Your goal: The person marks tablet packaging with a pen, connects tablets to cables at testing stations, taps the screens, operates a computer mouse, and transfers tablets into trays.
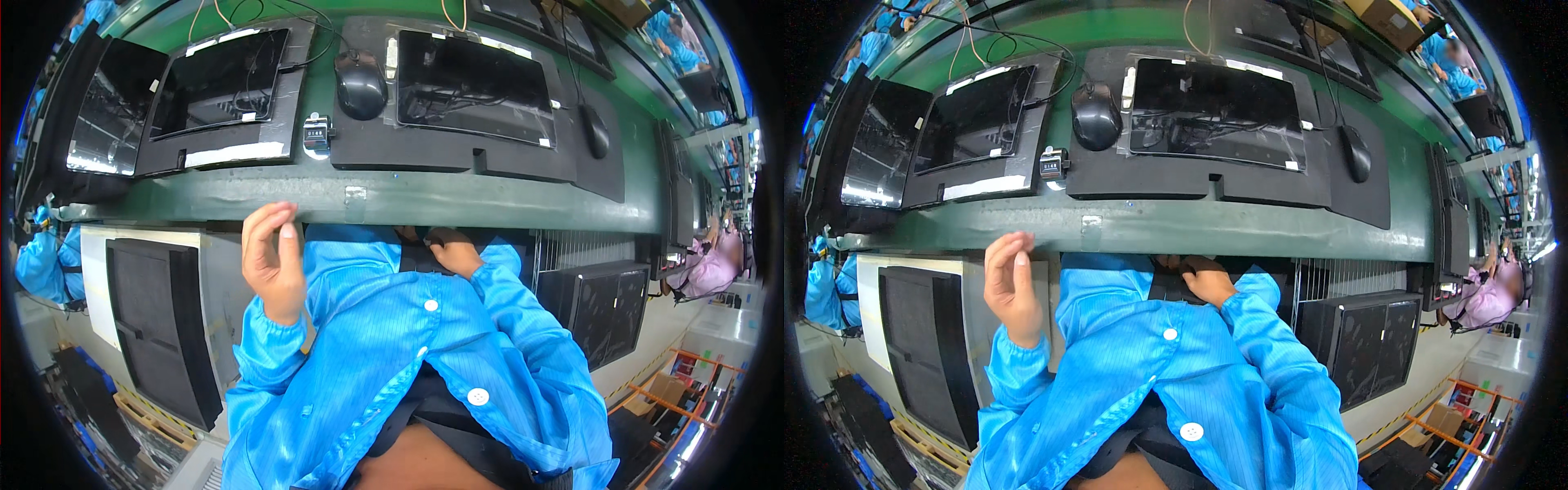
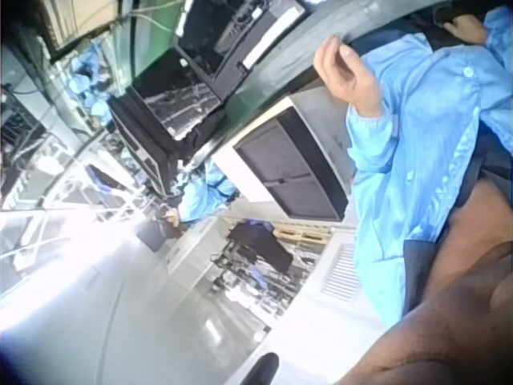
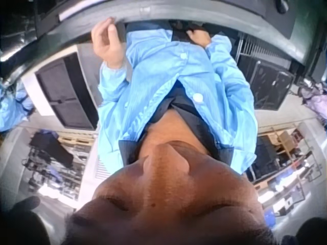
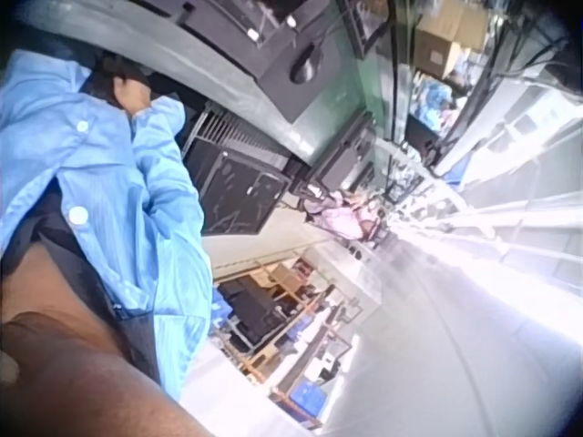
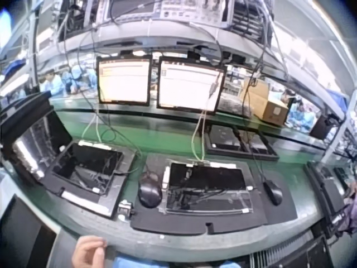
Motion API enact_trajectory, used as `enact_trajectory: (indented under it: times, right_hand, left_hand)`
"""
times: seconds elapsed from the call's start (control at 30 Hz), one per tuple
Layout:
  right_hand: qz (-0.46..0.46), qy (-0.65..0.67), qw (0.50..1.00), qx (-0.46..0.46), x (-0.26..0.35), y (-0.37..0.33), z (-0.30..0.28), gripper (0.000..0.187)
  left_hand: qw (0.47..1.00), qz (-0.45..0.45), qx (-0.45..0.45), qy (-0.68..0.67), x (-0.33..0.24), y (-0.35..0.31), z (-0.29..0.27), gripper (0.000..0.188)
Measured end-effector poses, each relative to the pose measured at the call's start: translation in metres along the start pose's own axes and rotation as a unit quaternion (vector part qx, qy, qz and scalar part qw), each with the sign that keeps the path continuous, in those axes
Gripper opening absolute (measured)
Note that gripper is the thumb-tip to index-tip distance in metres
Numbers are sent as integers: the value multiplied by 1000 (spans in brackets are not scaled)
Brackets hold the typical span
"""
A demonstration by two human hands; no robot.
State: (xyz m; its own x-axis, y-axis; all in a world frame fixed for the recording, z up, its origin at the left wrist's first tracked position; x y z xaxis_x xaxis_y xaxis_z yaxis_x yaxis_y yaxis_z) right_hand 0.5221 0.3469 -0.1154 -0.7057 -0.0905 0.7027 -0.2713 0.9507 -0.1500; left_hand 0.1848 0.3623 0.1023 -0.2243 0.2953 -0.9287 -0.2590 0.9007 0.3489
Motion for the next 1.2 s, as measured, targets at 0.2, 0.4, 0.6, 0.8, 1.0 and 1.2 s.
enact_trajectory:
  times: [0.2,0.4,0.6,0.8,1.0,1.2]
  right_hand:
    - [16,-29,999,14,-19,11,2,27]
    - [-116,-194,971,-80,-24,63,-9,31]
    - [-192,-264,943,-65,-5,111,6,31]
    - [-115,-248,961,36,6,122,33,31]
    - [-121,-250,957,76,28,149,49,31]
    - [-139,-266,948,110,56,193,76,31]
  left_hand:
    - [939,236,3,251,-11,48,69,46]
    - [924,205,-37,322,-6,49,67,59]
    - [924,161,-46,344,3,51,66,57]
    - [922,187,-84,327,1,47,63,53]
    - [928,144,-75,335,2,51,65,53]
    - [923,171,-95,331,0,47,65,67]
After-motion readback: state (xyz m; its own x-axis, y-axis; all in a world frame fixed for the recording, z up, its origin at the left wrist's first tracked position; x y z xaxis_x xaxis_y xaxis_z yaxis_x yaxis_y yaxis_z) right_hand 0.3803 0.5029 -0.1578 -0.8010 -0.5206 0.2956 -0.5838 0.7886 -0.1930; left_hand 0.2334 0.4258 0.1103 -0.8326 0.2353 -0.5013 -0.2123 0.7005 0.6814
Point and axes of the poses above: each hand's wrist, its own y-axis towards the middle knuckle, its own z-axis out of the palm, x = y × z, the point moved 5 cm from there along y, towards the middle knuckle, and after that the axes turned 6 degrees about -z, right-handed, at the moved point
